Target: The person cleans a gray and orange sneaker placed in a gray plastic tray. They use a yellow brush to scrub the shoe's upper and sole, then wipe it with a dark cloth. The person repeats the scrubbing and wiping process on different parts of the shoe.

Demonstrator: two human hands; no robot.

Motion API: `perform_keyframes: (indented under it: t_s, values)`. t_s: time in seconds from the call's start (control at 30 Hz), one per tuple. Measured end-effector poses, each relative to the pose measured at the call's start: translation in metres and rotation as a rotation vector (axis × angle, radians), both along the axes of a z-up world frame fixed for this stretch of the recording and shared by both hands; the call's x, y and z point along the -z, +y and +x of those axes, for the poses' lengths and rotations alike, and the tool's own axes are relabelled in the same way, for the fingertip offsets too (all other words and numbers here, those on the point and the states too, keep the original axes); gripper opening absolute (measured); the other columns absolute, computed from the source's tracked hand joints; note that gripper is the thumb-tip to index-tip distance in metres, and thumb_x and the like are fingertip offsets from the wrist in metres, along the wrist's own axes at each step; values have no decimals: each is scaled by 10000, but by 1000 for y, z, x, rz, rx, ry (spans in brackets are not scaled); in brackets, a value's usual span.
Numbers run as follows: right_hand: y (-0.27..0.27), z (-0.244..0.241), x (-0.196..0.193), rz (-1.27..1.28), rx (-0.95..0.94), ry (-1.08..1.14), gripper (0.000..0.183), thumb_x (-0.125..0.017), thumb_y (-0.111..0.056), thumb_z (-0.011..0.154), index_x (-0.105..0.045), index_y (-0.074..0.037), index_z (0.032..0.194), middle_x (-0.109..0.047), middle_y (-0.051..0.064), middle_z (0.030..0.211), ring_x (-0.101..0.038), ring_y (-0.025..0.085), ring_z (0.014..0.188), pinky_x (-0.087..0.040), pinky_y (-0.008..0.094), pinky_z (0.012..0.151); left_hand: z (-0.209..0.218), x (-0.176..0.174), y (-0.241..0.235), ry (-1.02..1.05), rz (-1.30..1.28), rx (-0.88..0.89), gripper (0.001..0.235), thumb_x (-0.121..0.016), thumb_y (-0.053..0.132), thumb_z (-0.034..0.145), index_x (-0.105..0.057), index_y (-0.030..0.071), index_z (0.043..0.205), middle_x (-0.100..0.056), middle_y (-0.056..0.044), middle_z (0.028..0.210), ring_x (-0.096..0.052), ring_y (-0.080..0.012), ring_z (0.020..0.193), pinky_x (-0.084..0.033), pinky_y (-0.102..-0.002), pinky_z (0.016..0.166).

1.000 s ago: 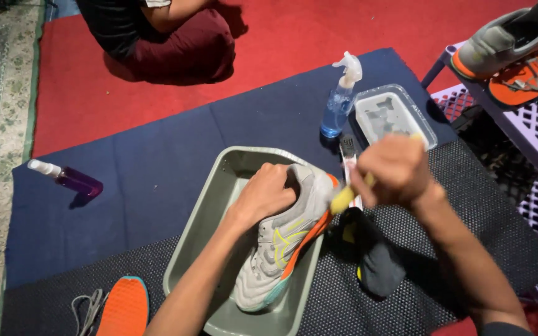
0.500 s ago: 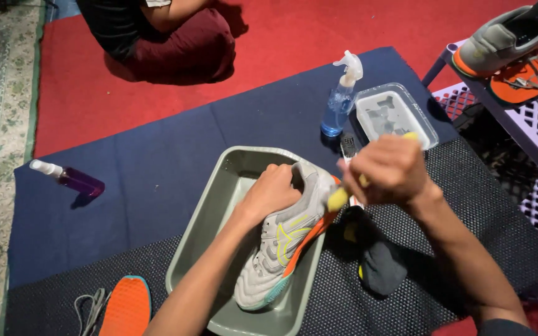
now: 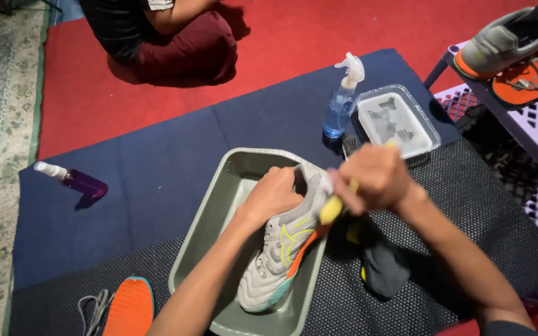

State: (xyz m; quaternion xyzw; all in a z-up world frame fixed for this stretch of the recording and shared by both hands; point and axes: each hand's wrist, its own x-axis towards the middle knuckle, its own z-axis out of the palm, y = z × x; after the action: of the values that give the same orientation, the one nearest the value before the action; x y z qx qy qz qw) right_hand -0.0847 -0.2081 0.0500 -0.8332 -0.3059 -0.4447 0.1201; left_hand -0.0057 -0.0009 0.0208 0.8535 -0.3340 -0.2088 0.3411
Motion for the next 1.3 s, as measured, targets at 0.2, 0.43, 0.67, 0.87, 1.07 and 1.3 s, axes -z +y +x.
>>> perform_keyframes:
  t_s: [0.2, 0.43, 0.67, 0.87, 1.07, 1.3]
  values:
    - [29, -19, -12, -34, -17, 82, 351, -659, -133, 814, -442, -184, 542, -400, -32, 475, -481, 184, 417, -428, 306, 453, -3, -1, 1, -14, 18, 4, 238, -642, 151, 685, -639, -80, 741, -643, -262, 681, -689, -451, 672, -539, -541, 624]
    - [4, -5, -4, -30, 74, -10, 387, -695, -41, 847, -461, -138, 556, -390, 34, 456, -469, 257, 415, -413, 376, 440, 4, 18, -1, -7, -5, -4, 225, -643, 151, 679, -640, -64, 744, -644, -260, 687, -690, -470, 676, -532, -553, 611]
    - [11, -7, -18, -40, 86, 9, 406, -701, -37, 844, -455, -148, 541, -370, 31, 455, -451, 259, 408, -405, 375, 438, 7, 17, 4, -16, -2, 24, 209, -627, 134, 684, -654, -54, 772, -659, -263, 705, -696, -485, 697, -528, -558, 615]
    - [17, -8, -9, -60, 12, 41, 387, -697, -83, 809, -443, -153, 526, -401, 6, 450, -471, 219, 397, -422, 339, 439, 2, 12, 9, -6, -34, 16, 173, -603, 104, 669, -634, -44, 753, -653, -239, 680, -695, -452, 666, -547, -532, 604]
    - [46, -17, -12, -65, -12, -80, 316, -711, -56, 729, -494, -173, 531, -400, 18, 458, -420, 256, 376, -379, 369, 417, 9, 26, 7, -9, -55, 25, 212, -618, 117, 660, -650, -67, 761, -663, -263, 704, -698, -481, 693, -546, -542, 613]
    - [54, -24, -7, -73, 33, -36, 315, -691, -54, 728, -490, -176, 518, -404, 3, 452, -433, 232, 382, -391, 354, 419, 11, 27, 9, -26, -71, 26, 170, -615, 106, 635, -613, -55, 692, -633, -215, 633, -684, -395, 625, -547, -489, 577]
